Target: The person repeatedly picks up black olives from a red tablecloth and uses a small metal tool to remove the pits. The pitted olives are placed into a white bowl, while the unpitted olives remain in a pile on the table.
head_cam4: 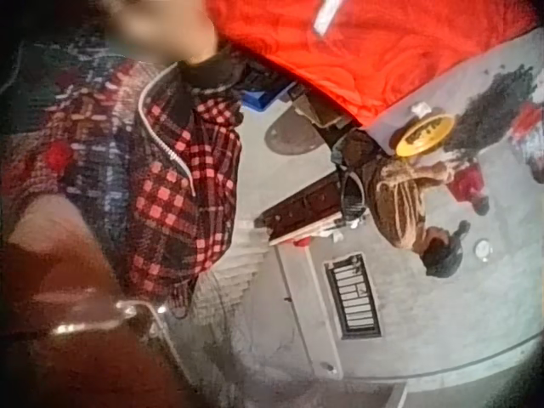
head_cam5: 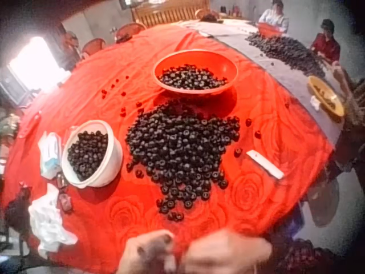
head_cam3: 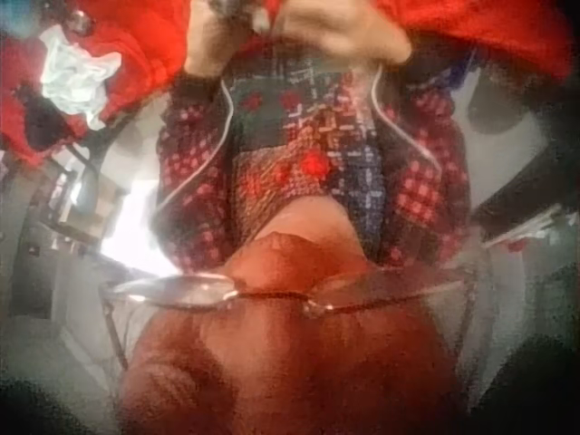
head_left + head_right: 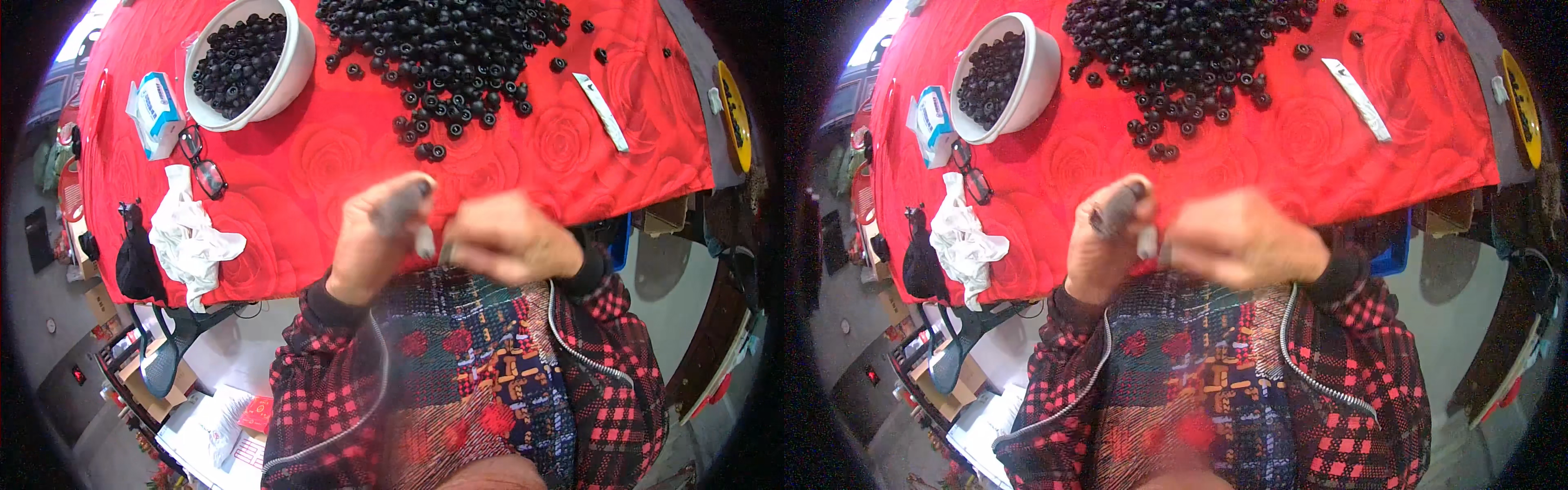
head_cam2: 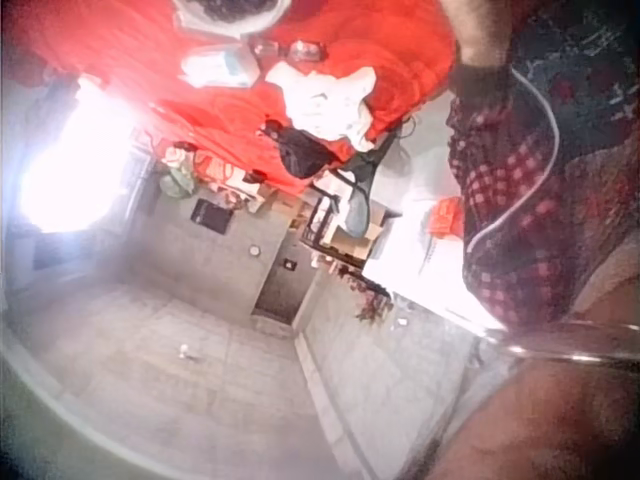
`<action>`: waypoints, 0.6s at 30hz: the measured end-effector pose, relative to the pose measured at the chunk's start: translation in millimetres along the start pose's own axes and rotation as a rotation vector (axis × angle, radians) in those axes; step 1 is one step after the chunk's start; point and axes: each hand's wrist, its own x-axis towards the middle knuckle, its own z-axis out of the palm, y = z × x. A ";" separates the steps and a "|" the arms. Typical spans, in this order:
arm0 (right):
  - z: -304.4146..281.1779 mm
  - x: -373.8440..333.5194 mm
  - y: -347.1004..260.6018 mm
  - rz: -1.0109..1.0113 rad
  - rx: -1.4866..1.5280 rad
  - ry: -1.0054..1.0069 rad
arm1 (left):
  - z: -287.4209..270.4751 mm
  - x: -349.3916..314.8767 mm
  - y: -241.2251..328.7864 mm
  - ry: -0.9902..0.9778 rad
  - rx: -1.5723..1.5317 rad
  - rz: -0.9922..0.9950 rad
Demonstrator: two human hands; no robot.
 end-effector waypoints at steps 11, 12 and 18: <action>-2.5 26.4 -11.6 -0.032 -0.196 0.363 | 11.1 -3.3 -0.6 -0.112 0.111 0.017; -2.7 26.5 -11.6 -0.047 -0.239 0.344 | 13.6 -4.2 -1.4 -0.103 0.050 -0.022; 2.9 24.3 -15.3 -0.224 -0.510 0.299 | -1.4 -8.1 -9.1 -0.166 -0.299 -0.173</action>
